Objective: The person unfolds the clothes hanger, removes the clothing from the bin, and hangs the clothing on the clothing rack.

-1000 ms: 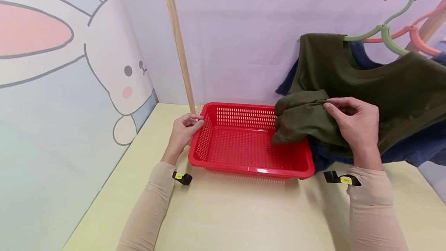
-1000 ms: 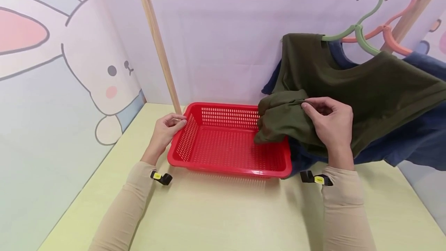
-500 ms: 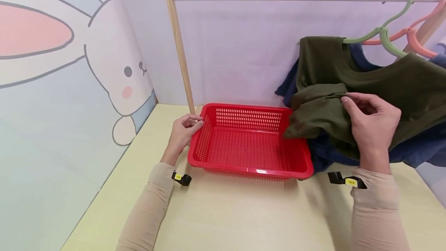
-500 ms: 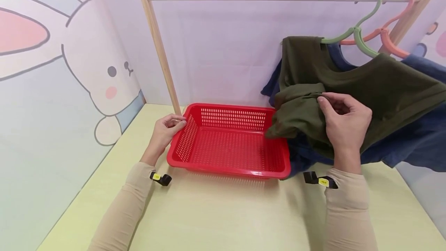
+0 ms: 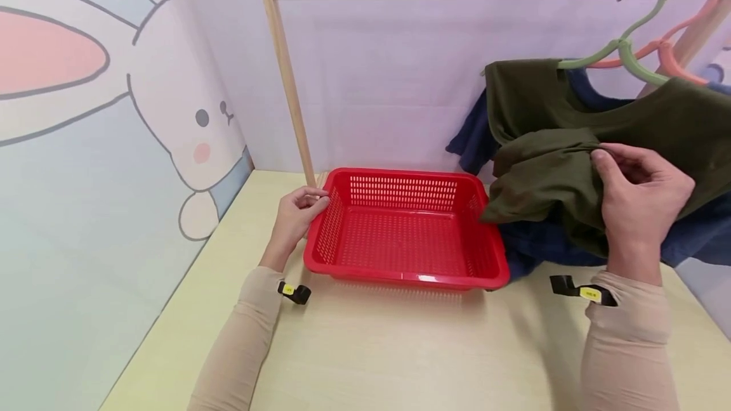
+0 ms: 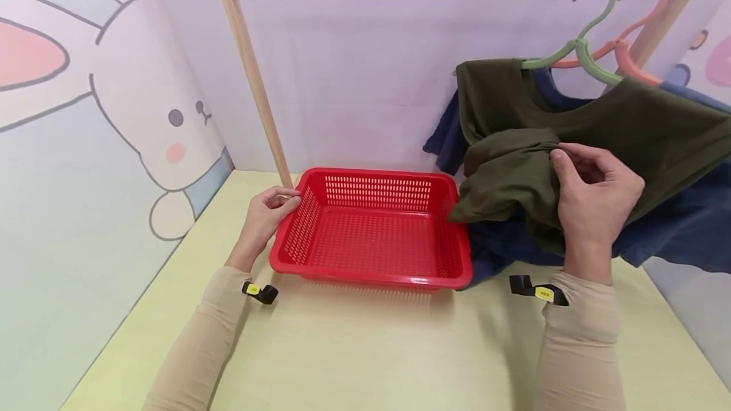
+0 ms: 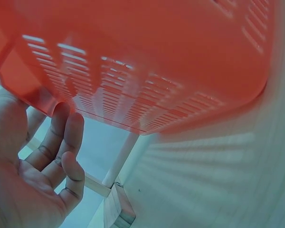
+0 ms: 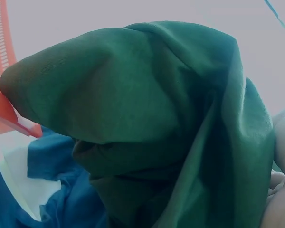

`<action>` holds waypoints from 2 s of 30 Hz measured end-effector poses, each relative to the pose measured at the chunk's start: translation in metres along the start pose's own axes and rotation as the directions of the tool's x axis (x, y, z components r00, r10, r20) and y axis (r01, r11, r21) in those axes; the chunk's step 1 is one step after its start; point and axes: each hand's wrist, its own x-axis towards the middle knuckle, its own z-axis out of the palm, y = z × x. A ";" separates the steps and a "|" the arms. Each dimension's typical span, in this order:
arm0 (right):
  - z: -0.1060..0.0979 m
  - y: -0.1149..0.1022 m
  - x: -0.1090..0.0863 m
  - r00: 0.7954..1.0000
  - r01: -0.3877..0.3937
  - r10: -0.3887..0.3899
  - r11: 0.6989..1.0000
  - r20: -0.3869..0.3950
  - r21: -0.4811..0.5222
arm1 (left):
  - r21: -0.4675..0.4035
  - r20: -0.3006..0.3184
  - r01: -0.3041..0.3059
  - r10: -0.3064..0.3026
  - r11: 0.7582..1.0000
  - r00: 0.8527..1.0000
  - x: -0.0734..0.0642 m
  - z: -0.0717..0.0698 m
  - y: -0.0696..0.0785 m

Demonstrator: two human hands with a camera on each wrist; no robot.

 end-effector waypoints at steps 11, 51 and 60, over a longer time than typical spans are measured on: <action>-0.009 0.017 0.004 0.999 -0.009 0.006 0.996 -0.034 -0.090 | -0.010 0.009 -0.027 0.027 1.000 1.000 0.003 0.000 0.001; 0.004 0.005 0.003 0.982 -0.153 0.151 0.988 -0.116 -0.008 | -0.004 -0.004 -0.014 0.014 1.000 1.000 0.000 0.000 -0.001; 0.011 0.004 0.000 0.987 -0.136 0.135 0.991 -0.092 -0.001 | -0.003 -0.005 -0.017 0.017 1.000 1.000 -0.001 0.000 -0.002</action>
